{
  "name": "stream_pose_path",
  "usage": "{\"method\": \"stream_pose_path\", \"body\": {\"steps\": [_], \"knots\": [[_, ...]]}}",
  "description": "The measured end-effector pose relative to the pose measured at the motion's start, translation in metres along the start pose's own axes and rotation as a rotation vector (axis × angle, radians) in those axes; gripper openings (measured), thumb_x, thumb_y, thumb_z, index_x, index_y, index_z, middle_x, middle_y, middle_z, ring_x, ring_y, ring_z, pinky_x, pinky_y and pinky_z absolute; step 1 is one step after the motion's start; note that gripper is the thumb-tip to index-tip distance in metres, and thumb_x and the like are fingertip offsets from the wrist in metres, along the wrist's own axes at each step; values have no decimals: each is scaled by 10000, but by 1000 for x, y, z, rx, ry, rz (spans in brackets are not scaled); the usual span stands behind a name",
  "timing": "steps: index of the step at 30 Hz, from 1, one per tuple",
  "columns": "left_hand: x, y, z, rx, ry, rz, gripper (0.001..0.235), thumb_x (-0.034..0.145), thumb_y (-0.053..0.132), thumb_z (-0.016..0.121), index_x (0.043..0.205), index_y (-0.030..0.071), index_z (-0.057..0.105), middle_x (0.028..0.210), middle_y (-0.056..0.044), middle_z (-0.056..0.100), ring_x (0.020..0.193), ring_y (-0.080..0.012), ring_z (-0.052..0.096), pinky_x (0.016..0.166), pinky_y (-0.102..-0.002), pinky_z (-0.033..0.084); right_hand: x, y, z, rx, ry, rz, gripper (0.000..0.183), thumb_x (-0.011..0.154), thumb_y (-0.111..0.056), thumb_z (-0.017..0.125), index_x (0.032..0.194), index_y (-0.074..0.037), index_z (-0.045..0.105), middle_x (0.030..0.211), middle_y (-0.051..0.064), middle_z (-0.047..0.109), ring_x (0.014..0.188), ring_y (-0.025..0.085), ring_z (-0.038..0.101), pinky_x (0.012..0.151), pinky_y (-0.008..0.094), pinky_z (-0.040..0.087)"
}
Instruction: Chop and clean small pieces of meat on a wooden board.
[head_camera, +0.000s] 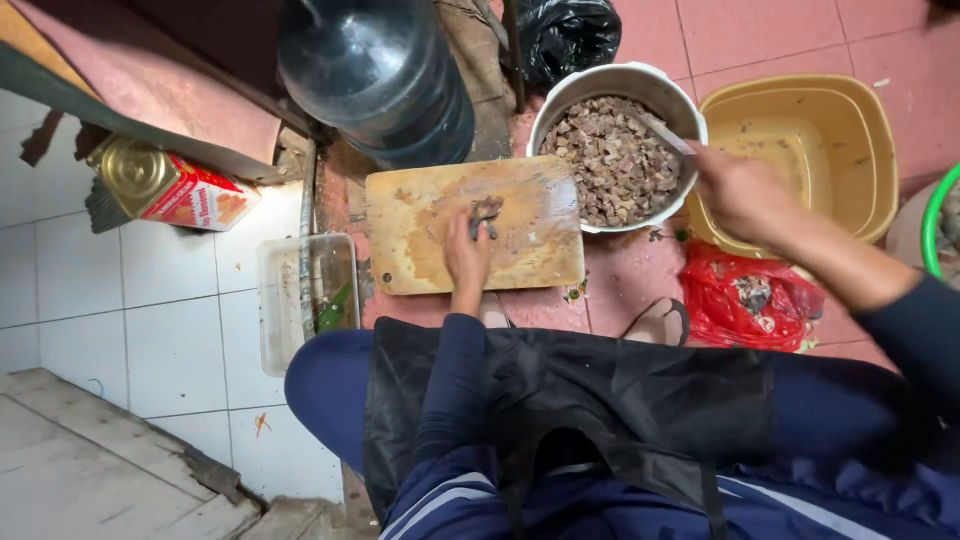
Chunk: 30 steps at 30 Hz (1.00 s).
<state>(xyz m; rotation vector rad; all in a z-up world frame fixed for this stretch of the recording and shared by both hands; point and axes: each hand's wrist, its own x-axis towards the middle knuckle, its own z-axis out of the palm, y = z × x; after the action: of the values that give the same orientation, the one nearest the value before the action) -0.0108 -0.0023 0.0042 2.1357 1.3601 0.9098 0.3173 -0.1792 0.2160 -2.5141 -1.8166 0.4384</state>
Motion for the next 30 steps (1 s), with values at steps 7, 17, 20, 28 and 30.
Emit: {"method": "stream_pose_path", "body": {"steps": [7, 17, 20, 28, 30], "knots": [[0, -34, 64, -100, 122, 108, 308, 902, 104, 739, 1206, 101, 686, 1182, -89, 644, 1166, -320, 608, 1065, -454, 432, 40, -148, 138, 36, -42, -149, 597, 1013, -82, 356, 1593, -218, 315, 1079, 268, 715, 974, 444, 728, 867, 553, 596], [4, -36, 67, -156, 142, 131, 296, 914, 171, 766, 1191, 98, 691, 1145, -66, 645, 1102, -288, 606, 993, -400, 481, 52, -166, 218, 73, -46, -108, 717, 989, -45, 354, 1646, -249, 149, 1017, 224, 624, 860, 451, 733, 765, 519, 607], [6, -40, 71, -148, 138, 152, 283, 915, 165, 765, 1178, 91, 693, 1136, -72, 657, 1108, -290, 607, 1004, -404, 482, 70, -167, 224, 141, -85, -119, 715, 992, -50, 343, 1646, -246, 132, 1008, 233, 641, 903, 467, 722, 798, 537, 595], [1, -25, 52, -132, 34, 131, 354, 894, 44, 766, 1238, 48, 679, 1194, -106, 636, 1162, -309, 578, 1036, -432, 477, 72, -180, 204, 208, -70, -113, 716, 985, -58, 371, 1647, -210, 145, 982, 236, 654, 908, 463, 717, 805, 536, 591], [2, -25, 57, -131, 60, 166, 377, 880, -8, 746, 1246, 32, 667, 1205, -125, 628, 1165, -338, 572, 1045, -446, 473, 60, -167, 214, 133, -53, -129, 721, 970, -66, 376, 1642, -212, 161, 935, 211, 660, 877, 444, 729, 780, 530, 594]]}}
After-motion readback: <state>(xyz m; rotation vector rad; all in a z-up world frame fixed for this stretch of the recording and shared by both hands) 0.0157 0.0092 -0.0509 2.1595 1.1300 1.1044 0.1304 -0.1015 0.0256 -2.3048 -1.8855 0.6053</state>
